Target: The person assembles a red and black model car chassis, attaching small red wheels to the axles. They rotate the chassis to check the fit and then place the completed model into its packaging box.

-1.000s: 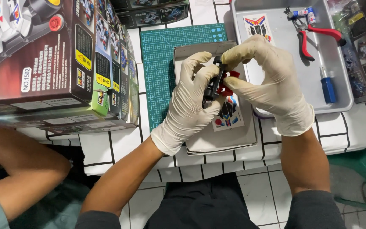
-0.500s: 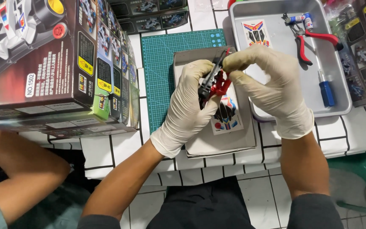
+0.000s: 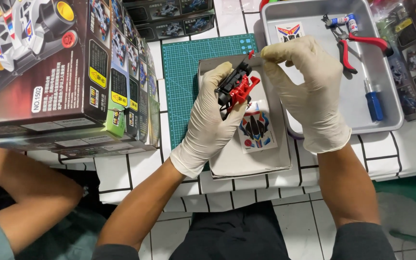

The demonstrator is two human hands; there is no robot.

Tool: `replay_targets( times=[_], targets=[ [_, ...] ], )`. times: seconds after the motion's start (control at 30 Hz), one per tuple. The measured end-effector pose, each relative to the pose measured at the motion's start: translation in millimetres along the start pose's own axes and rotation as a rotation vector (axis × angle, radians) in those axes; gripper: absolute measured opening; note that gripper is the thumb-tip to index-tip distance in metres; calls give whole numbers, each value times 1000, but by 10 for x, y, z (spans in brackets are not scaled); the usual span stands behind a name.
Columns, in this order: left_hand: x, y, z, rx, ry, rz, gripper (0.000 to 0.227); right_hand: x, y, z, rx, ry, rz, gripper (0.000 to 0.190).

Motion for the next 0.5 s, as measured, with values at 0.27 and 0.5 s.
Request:
replay_targets(
  times=[0.27,0.5],
  targets=[
    [-21,-1,89,132,47,-48,61,13,10,-83,14,-23,80,23],
    [1,-20,38,181,84,-100,60,47,13,-96,26,-1,86,27]
  ],
)
Point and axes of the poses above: each hand's wrist, its own y-axis towards the middle knuckle, its own x-axis out of the palm, z = x × y, the point moved 2 cm from there along y, towards the middle knuckle, and after that the axes turned 1 degree about y, right-handed, at the moved point
